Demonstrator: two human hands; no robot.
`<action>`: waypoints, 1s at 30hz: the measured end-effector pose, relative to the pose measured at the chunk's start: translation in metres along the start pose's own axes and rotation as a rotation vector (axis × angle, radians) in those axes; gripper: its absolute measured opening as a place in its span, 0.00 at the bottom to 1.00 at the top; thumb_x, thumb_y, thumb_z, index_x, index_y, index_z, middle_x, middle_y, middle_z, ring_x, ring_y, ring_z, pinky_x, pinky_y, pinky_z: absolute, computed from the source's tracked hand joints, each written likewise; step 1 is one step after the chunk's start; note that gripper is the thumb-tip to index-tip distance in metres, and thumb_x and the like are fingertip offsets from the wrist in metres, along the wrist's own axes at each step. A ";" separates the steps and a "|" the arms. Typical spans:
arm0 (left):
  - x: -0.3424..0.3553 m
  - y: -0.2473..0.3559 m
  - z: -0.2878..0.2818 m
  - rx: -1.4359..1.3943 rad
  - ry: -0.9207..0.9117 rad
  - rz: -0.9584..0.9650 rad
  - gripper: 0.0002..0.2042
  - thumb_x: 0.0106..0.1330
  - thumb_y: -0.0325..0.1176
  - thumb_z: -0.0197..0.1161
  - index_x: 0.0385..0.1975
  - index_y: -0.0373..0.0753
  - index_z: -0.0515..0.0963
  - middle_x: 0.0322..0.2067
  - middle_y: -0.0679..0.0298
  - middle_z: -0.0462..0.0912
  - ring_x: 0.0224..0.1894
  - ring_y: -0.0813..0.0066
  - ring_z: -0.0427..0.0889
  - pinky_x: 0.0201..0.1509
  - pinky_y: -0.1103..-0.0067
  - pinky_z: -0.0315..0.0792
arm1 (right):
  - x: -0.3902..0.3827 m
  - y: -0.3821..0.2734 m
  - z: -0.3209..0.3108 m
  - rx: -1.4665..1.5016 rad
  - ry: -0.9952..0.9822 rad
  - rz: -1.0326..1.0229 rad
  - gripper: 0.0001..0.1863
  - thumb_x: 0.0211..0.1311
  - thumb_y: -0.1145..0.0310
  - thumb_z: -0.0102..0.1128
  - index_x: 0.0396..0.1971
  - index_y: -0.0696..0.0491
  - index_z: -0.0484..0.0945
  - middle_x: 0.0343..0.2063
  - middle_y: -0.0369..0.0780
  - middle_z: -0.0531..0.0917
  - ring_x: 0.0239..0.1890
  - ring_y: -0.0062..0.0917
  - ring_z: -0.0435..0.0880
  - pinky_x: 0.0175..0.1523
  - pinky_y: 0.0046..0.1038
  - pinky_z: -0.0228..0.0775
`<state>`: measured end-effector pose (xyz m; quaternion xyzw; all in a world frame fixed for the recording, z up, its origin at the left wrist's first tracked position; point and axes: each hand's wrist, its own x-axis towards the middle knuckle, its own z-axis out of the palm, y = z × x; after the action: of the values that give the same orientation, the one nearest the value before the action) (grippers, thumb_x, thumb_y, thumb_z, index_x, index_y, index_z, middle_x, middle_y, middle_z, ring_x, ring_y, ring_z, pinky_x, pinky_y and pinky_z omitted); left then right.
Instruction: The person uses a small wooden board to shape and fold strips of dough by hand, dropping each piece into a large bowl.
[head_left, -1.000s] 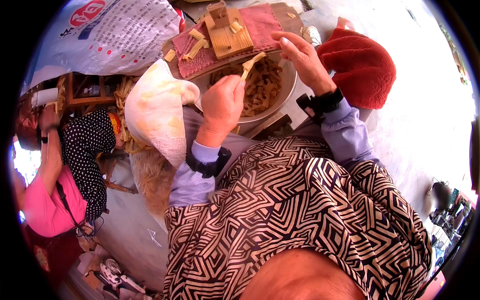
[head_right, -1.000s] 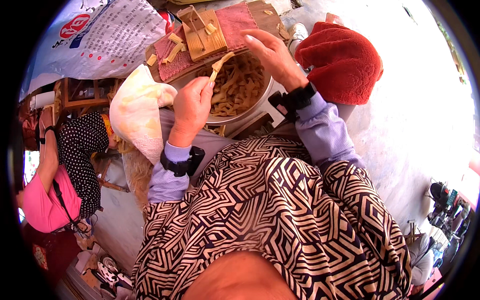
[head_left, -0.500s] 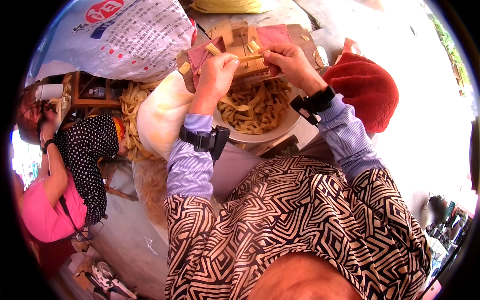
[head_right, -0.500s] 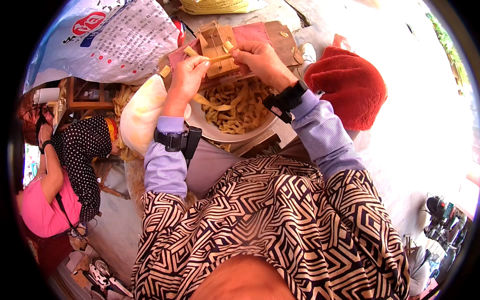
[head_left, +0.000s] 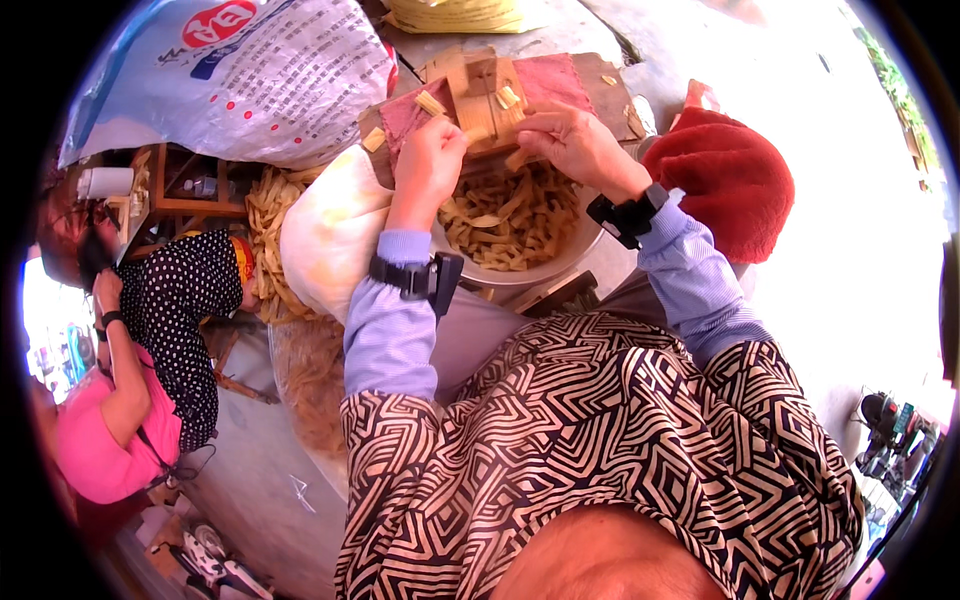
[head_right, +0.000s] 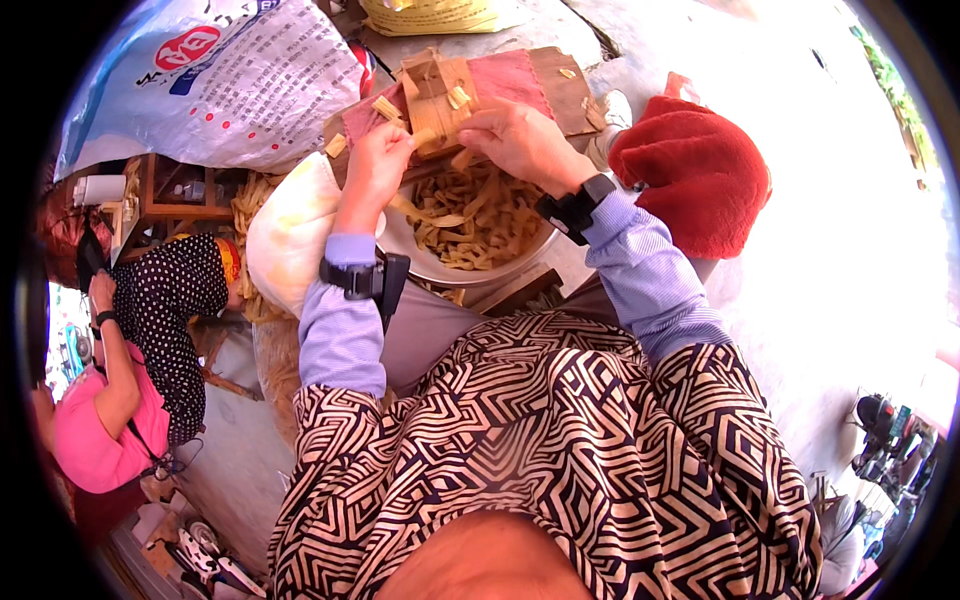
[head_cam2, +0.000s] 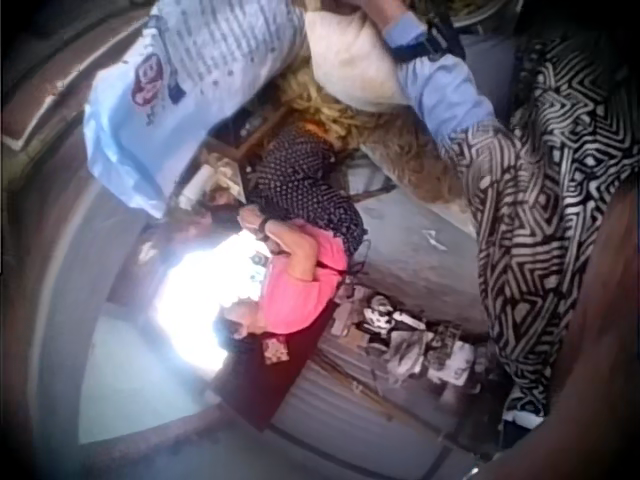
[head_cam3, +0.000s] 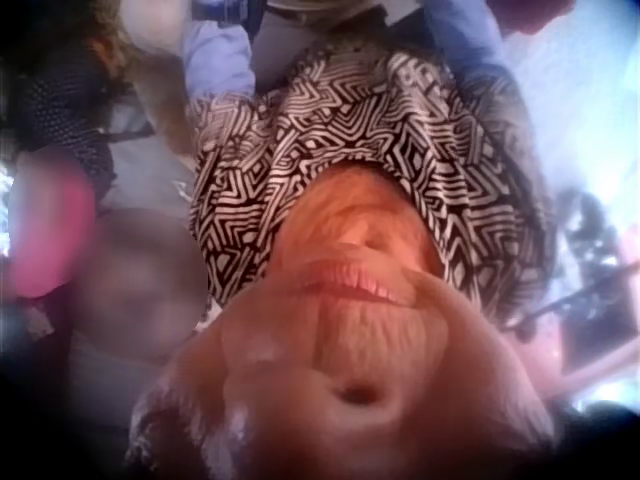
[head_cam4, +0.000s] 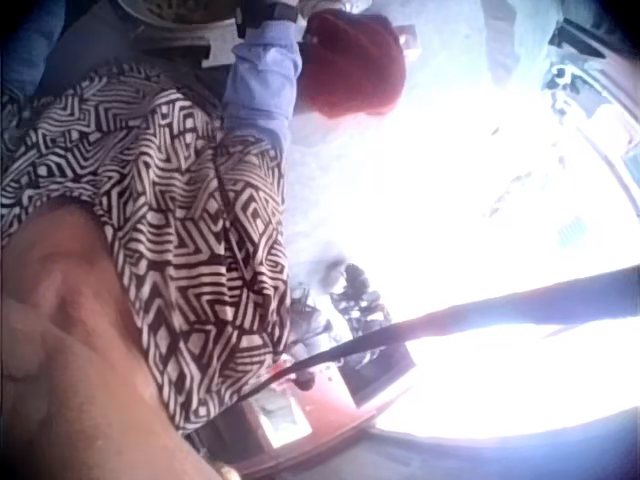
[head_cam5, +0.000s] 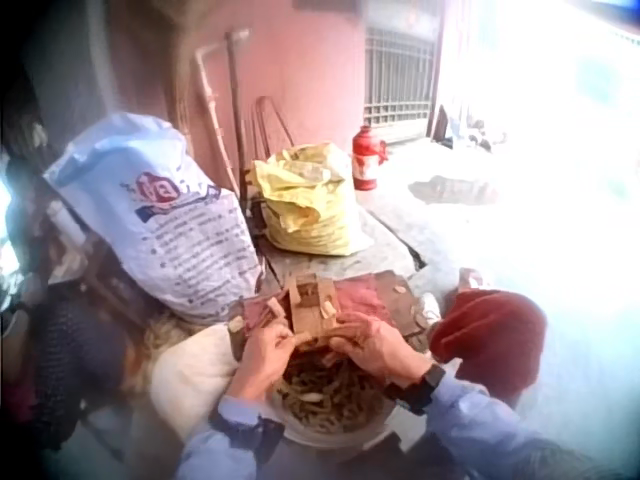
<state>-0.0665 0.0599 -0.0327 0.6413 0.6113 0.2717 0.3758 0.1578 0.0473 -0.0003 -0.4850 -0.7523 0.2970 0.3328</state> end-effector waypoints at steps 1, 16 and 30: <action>-0.012 0.010 0.002 -0.065 -0.027 0.015 0.09 0.60 0.33 0.58 0.32 0.33 0.78 0.22 0.56 0.80 0.25 0.68 0.80 0.31 0.74 0.72 | 0.000 -0.005 0.001 0.010 0.106 -0.111 0.14 0.58 0.62 0.58 0.39 0.56 0.80 0.29 0.47 0.82 0.37 0.39 0.82 0.44 0.33 0.73; -0.061 0.071 0.023 -1.101 -0.155 -0.158 0.11 0.67 0.41 0.55 0.39 0.40 0.76 0.25 0.72 0.73 0.19 0.89 0.64 0.20 0.89 0.57 | -0.025 -0.062 -0.001 1.286 -0.110 0.405 0.13 0.67 0.65 0.50 0.34 0.58 0.80 0.13 0.32 0.72 0.15 0.16 0.70 0.24 0.26 0.66; -0.053 0.045 0.026 -0.352 -0.328 0.049 0.05 0.62 0.28 0.54 0.35 0.40 0.76 0.22 0.68 0.76 0.20 0.76 0.72 0.23 0.82 0.65 | -0.042 -0.037 -0.006 -0.195 0.131 -0.010 0.09 0.57 0.61 0.59 0.26 0.51 0.79 0.25 0.42 0.80 0.27 0.36 0.80 0.31 0.31 0.72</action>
<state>-0.0245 0.0047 -0.0050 0.6162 0.4696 0.2752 0.5693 0.1556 -0.0035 0.0227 -0.5295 -0.7568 0.1885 0.3338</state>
